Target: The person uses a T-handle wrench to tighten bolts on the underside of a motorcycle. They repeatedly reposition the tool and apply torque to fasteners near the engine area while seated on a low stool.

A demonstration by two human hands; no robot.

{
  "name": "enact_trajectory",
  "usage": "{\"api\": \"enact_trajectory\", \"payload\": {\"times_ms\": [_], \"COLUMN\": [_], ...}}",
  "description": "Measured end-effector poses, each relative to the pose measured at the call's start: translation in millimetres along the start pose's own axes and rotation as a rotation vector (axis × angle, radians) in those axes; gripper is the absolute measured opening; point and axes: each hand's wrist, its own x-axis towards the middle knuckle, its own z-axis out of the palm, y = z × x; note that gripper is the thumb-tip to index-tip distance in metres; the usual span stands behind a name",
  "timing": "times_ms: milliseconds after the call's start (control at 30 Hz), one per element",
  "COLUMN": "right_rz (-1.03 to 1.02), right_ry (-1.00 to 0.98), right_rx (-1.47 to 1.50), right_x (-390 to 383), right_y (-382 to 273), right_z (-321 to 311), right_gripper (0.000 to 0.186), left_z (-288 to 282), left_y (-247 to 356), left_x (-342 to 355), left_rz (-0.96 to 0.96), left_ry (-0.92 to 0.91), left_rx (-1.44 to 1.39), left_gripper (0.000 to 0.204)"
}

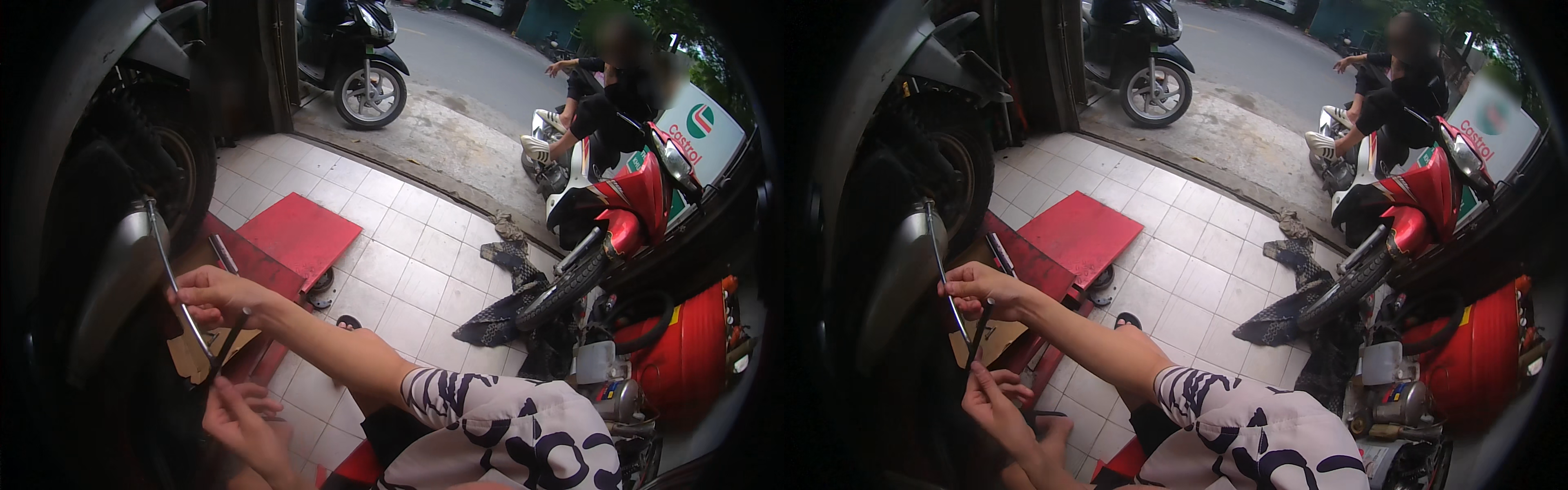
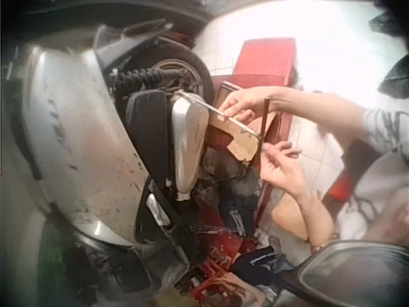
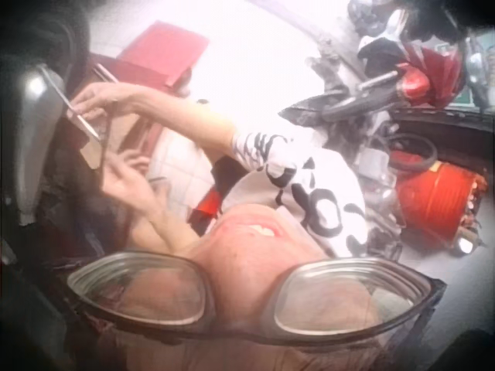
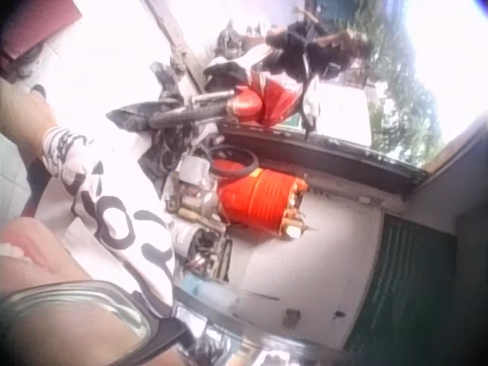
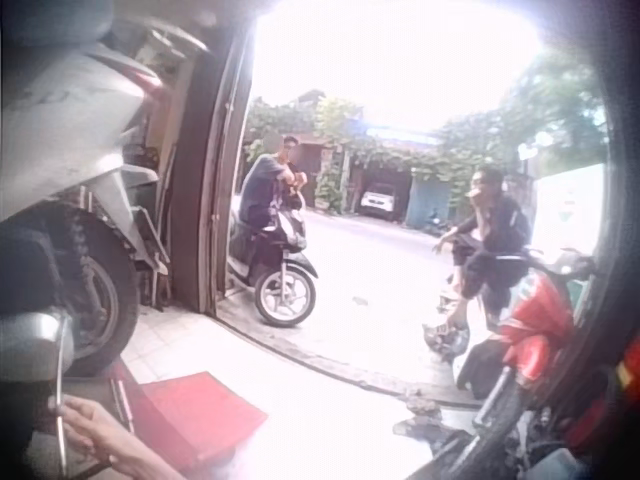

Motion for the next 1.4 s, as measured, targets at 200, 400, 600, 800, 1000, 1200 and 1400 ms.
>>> {"api": "enact_trajectory", "payload": {"times_ms": [200, 400, 600, 800, 1000, 1200, 1400], "right_rz": [0.023, 0.140, 0.082, 0.077, -0.022, -0.054, -0.012], "right_ry": [-0.070, -0.108, -0.165, -0.145, -0.127, -0.042, -0.069], "right_rx": [0.076, 0.002, 0.140, 0.151, 0.113, 0.382, 0.195], "right_x": [-6.5, -10.6, -11.7, -17.7, -0.8, -5.7, 15.9], "right_y": [-1.3, -8.2, -11.0, -7.1, 2.5, 3.4, 28.5], "right_z": [15.3, 18.5, 14.5, 8.0, 9.5, 12.4, -21.2], "right_gripper": [0.017, 0.015, 0.015, 0.017, 0.020, 0.019, 0.016], "left_z": [0.4, 8.8, 11.9, -10.4, 20.1, 1.9, 12.3], "left_y": [12.3, 32.1, -0.9, 12.5, 51.6, -0.5, 41.8], "left_x": [18.5, 22.8, 14.0, 10.6, 5.4, 5.3, -3.2], "left_rz": [0.389, 0.784, 0.642, 0.385, 0.814, 0.151, 0.195], "left_ry": [0.210, 0.115, -0.214, 0.122, -0.229, -0.227, 0.021], "left_rx": [0.141, 0.601, 0.591, 0.371, 0.635, 0.307, 0.241], "left_gripper": [0.034, 0.028, 0.032, 0.055, 0.041, 0.051, 0.074]}}
